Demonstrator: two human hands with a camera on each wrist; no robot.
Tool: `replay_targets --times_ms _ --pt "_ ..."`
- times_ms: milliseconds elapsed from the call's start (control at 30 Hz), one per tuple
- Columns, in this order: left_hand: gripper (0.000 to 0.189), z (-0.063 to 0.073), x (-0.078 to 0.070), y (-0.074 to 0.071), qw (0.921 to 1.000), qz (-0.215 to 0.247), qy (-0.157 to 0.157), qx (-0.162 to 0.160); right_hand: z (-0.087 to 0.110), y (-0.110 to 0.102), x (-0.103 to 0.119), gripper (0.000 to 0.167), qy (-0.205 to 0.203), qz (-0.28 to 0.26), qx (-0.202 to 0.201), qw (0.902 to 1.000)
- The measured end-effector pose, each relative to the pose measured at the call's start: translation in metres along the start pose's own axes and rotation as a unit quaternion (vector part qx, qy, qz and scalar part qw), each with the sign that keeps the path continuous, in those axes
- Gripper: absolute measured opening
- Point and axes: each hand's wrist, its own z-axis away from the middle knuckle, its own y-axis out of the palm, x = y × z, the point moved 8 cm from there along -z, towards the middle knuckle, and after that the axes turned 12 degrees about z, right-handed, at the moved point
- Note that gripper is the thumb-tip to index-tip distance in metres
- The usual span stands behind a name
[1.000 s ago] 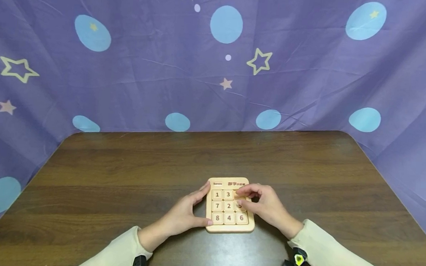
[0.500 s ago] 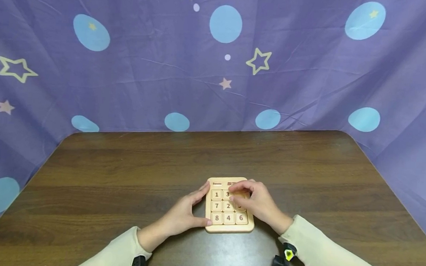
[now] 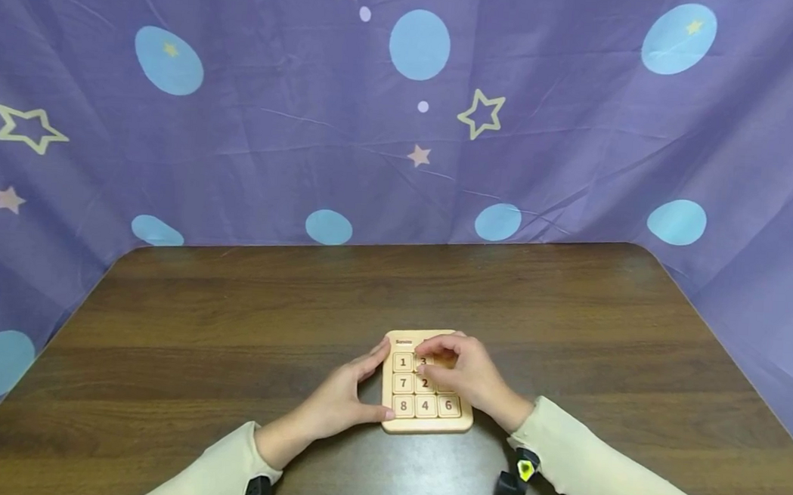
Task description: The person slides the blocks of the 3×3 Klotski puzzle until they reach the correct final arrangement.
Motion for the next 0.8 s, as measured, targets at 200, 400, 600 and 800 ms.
replay_targets --times_ms 200,400,600,800 --pt "0.093 -0.0002 0.0007 0.0004 1.0000 0.000 0.002 0.000 -0.0007 0.0012 0.0002 0.021 -0.006 0.023 -0.002 0.9997" --pt "0.093 -0.0001 0.0005 0.0004 1.0000 -0.001 0.002 0.000 -0.0008 0.0012 -0.0002 0.020 0.000 0.030 -0.007 0.9995" --pt "0.093 0.0000 0.0004 0.0007 1.0000 -0.002 -0.001 0.000 -0.0012 -0.0004 -0.0031 0.020 -0.002 0.037 -0.018 0.9991" --pt "0.093 0.0001 0.0000 0.0007 1.0000 0.002 0.003 0.003 -0.0018 -0.0006 -0.0034 0.023 -0.002 0.053 -0.021 0.9984"
